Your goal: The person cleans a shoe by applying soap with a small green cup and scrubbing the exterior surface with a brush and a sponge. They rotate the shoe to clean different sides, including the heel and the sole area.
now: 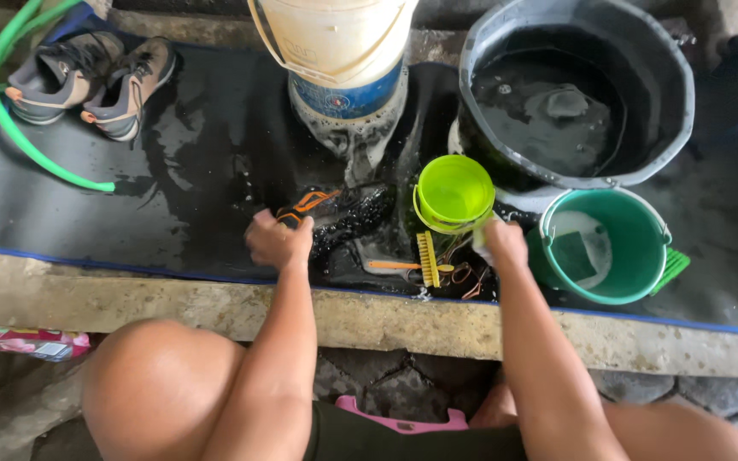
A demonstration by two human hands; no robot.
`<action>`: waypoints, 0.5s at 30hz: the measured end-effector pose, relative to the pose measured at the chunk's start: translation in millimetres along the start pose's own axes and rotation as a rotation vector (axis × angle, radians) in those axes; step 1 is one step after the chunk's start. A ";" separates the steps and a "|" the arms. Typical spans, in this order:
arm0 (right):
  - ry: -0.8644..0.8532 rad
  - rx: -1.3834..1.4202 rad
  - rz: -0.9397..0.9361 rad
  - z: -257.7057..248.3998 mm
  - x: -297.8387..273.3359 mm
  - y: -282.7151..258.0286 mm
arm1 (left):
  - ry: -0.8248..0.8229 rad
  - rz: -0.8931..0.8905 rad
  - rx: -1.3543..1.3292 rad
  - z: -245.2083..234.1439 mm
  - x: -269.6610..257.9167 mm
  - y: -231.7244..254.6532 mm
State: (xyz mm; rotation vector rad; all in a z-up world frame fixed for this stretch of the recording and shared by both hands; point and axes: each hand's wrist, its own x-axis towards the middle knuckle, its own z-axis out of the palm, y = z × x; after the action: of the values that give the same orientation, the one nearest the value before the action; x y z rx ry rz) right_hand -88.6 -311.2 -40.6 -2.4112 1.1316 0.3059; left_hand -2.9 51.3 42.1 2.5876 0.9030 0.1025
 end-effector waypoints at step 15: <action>-0.021 0.630 0.260 -176.7 35.8 52.2 | -0.965 0.348 0.128 -78.4 -27.0 78.8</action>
State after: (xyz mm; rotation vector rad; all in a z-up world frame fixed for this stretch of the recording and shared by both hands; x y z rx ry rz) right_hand -104.8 -451.0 83.5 -1.7142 1.2973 0.0390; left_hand 6.4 5.4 146.5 2.4037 0.1020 -1.0347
